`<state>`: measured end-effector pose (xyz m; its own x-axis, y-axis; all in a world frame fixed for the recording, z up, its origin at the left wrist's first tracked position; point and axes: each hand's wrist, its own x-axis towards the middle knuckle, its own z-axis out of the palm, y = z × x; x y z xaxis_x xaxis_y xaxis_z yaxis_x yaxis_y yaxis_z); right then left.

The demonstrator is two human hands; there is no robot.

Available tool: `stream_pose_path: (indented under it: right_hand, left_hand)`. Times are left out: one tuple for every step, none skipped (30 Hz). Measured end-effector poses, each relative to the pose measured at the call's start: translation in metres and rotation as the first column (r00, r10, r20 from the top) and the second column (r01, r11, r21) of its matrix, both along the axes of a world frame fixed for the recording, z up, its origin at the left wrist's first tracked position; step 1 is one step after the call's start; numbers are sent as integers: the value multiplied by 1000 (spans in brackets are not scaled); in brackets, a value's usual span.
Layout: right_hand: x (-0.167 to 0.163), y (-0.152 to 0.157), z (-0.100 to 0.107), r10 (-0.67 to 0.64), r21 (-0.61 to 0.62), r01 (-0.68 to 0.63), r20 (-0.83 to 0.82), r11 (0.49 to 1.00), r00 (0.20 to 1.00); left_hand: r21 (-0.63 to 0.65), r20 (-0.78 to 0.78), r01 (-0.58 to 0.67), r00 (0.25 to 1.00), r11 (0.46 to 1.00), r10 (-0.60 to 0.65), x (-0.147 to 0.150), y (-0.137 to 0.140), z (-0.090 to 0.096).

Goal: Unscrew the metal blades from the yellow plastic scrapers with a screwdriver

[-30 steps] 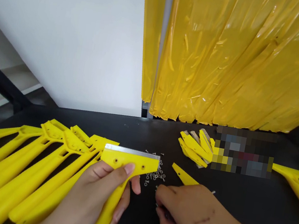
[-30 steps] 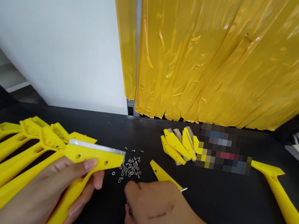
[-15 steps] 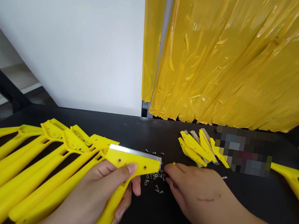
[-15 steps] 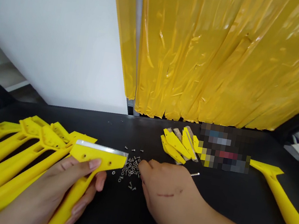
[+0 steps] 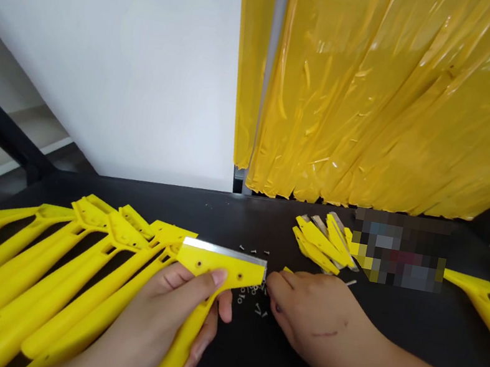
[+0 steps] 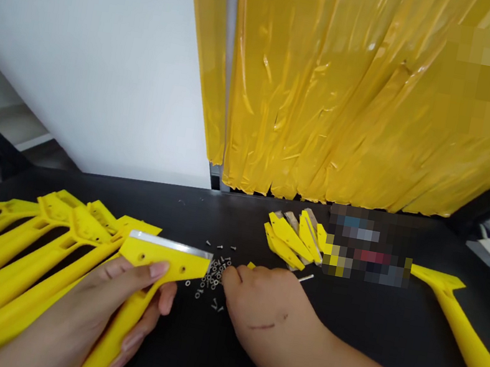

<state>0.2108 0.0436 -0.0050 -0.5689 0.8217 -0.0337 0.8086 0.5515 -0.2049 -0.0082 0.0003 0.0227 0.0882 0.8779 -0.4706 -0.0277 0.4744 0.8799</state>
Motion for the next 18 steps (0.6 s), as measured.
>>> stream_pose_path:
  right_hand:
    - [0, 1, 2, -27, -12, 26, -44, 1000, 999]
    - [0, 1, 5, -55, -28, 53, -92, 998, 994]
    - [0, 1, 9, -79, -42, 74, -134, 996, 988]
    - [1, 0, 14, -106, -84, 91, -193, 992, 975]
    - [1, -2, 19, -148, -170, 103, -281, 980, 948]
    - [1, -3, 24, -215, -299, 99, -388, 949, 896]
    - [0, -5, 28, -317, -457, 67, -496, 887, 809]
    - [0, -8, 31, -445, -614, -1, -574, 790, 687]
    - [-1, -10, 34, -576, -734, -98, -601, 672, 553]
    - [-2, -11, 35, -681, -803, -200, -585, 561, 440]
    - [-2, -13, 35, -744, -830, -280, -556, 482, 370]
    - [-3, -13, 34, -781, -837, -340, -533, 430, 326]
    - [-3, -14, 33, -797, -833, -380, -523, 403, 301]
    - [-3, -14, 32, -802, -826, -404, -523, 393, 289]
    - [-2, -14, 31, -801, -819, -418, -529, 393, 281]
    - [-2, -14, 29, -796, -812, -429, -536, 396, 280]
    - [-2, -14, 29, -789, -805, -441, -545, 398, 283]
    - [-1, -13, 28, -779, -797, -457, -554, 396, 292]
  left_hand:
    - [-6, 3, -5, 1000, 1000, 5, 0, -1, 0]
    - [-13, 8, -16, 1000, 1000, 16, 0, -2, 0]
    - [-20, 17, -26, 1000, 999, 26, 1, -3, -1]
    - [-24, 32, -28, 999, 999, 29, 1, -5, 0]
    - [-24, 51, -29, 998, 999, 31, 1, -7, 0]
    - [-20, 70, -12, 997, 1000, 13, 2, -9, 1]
    - [-14, 79, 3, 997, 1000, -2, 2, -12, 2]
    - [-15, 82, 24, 996, 1000, -23, 2, -14, 3]
    - [-18, 79, 45, 996, 999, -44, 2, -15, 4]
    - [-23, 72, 57, 996, 998, -55, 2, -17, 5]
    - [-27, 63, 61, 996, 998, -59, 3, -17, 6]
    - [-23, 60, 53, 997, 998, -52, 3, -17, 6]
    - [-5, 62, 34, 998, 999, -34, 2, -17, 5]
    - [17, 70, 14, 997, 1000, -15, 2, -16, 4]
    - [38, 80, -7, 997, 999, 3, 2, -16, 2]
    - [52, 88, -25, 996, 998, 20, 2, -15, 0]
    - [55, 90, -37, 995, 998, 32, 1, -14, -1]
    - [52, 90, -45, 995, 998, 40, 1, -14, -3]
